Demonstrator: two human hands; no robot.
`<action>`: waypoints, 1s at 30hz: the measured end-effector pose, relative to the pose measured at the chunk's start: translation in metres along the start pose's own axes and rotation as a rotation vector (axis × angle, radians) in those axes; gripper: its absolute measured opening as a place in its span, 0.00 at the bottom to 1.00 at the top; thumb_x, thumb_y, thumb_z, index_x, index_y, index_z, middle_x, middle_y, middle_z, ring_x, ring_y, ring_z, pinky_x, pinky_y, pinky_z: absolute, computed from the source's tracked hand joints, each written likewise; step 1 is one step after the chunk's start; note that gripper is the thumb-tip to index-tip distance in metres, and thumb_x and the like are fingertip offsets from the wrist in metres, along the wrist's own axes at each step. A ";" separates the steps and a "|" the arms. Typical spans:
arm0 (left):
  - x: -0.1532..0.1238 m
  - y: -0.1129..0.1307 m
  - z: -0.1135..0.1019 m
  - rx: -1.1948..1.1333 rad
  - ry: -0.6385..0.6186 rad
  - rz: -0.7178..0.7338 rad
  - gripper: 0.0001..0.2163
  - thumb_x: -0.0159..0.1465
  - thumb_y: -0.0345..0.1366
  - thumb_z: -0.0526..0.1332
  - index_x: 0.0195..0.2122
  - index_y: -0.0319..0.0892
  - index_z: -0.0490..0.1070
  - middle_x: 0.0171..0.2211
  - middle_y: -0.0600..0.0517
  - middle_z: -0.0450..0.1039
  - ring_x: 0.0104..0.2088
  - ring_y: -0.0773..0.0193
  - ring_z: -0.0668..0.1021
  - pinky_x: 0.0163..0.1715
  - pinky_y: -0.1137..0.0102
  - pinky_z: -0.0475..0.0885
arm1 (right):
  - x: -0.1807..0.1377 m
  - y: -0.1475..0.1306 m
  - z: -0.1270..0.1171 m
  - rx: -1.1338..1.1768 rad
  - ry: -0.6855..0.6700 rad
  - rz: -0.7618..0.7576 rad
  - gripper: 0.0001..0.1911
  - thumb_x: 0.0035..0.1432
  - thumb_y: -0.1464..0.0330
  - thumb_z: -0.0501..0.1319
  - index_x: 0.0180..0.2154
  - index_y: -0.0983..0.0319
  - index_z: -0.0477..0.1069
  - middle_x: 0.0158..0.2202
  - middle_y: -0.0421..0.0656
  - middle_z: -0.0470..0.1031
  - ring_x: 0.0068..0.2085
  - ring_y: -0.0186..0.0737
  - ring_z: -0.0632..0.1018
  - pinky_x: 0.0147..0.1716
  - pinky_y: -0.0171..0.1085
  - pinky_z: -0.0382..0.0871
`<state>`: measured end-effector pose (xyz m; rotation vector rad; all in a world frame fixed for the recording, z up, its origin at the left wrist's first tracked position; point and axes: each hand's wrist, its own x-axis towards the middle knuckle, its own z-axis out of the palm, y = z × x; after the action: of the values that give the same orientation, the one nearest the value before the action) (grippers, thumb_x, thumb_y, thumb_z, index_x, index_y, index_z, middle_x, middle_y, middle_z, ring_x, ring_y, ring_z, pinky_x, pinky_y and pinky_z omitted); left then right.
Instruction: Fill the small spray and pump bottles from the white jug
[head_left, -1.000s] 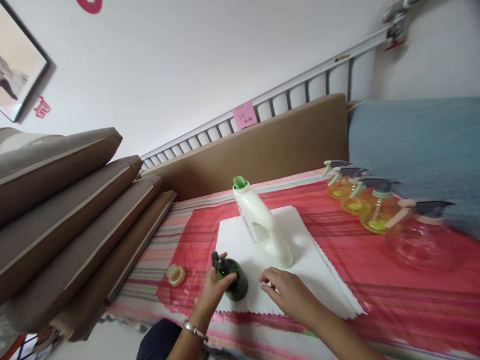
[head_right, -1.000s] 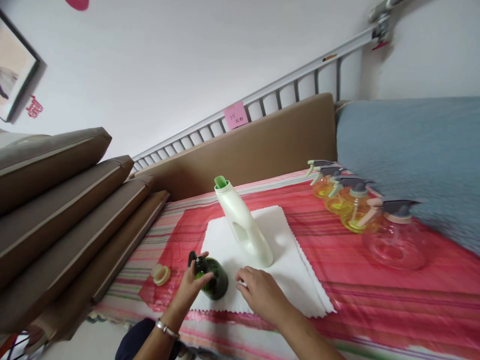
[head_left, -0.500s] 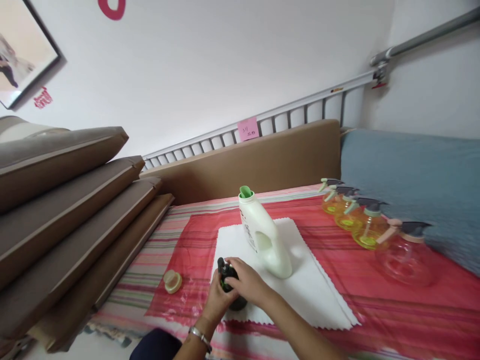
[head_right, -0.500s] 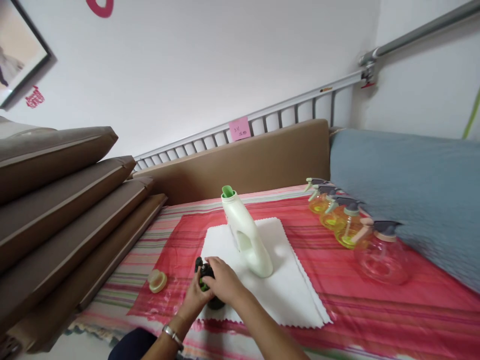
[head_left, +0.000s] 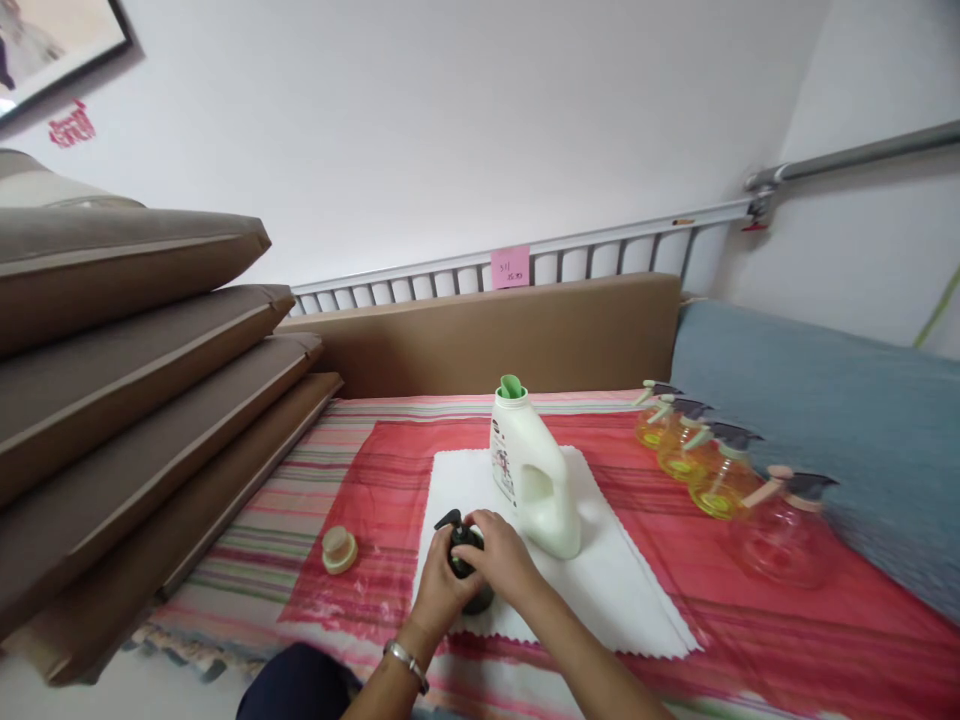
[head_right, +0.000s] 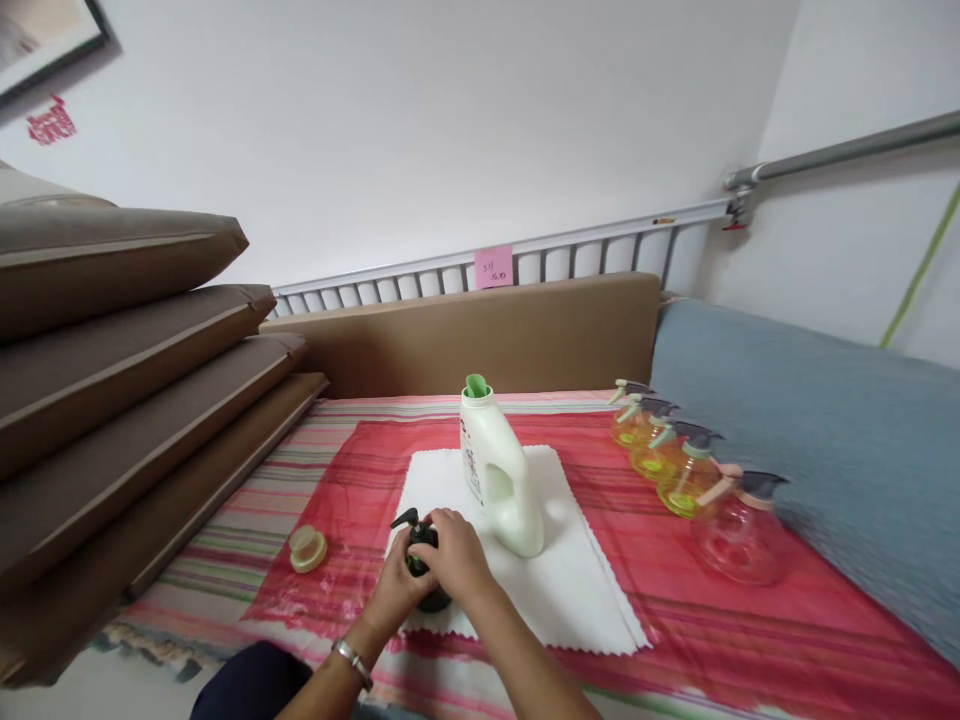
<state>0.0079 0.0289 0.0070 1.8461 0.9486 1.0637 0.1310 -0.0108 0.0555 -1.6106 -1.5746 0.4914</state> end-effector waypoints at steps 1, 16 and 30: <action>0.000 -0.001 0.000 -0.002 0.003 0.006 0.25 0.46 0.34 0.67 0.46 0.39 0.66 0.43 0.46 0.70 0.46 0.53 0.73 0.50 0.59 0.66 | 0.000 -0.001 0.000 -0.009 0.008 0.006 0.16 0.47 0.69 0.61 0.41 0.63 0.69 0.41 0.48 0.74 0.46 0.47 0.72 0.48 0.42 0.63; 0.000 -0.004 0.001 -0.044 0.003 0.063 0.25 0.47 0.30 0.65 0.48 0.40 0.64 0.45 0.46 0.69 0.47 0.54 0.72 0.51 0.58 0.65 | -0.001 -0.010 0.007 -0.064 0.026 0.037 0.16 0.50 0.71 0.58 0.44 0.61 0.67 0.45 0.47 0.73 0.48 0.44 0.72 0.48 0.39 0.63; -0.001 0.000 -0.001 -0.040 0.016 0.053 0.24 0.46 0.31 0.65 0.47 0.40 0.66 0.44 0.46 0.70 0.47 0.53 0.72 0.50 0.58 0.65 | -0.003 -0.012 0.005 -0.107 0.048 0.093 0.13 0.50 0.64 0.60 0.38 0.64 0.69 0.37 0.51 0.74 0.42 0.50 0.74 0.43 0.44 0.65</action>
<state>0.0068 0.0287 0.0072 1.8412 0.8853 1.1240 0.1191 -0.0131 0.0606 -1.7700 -1.5180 0.4203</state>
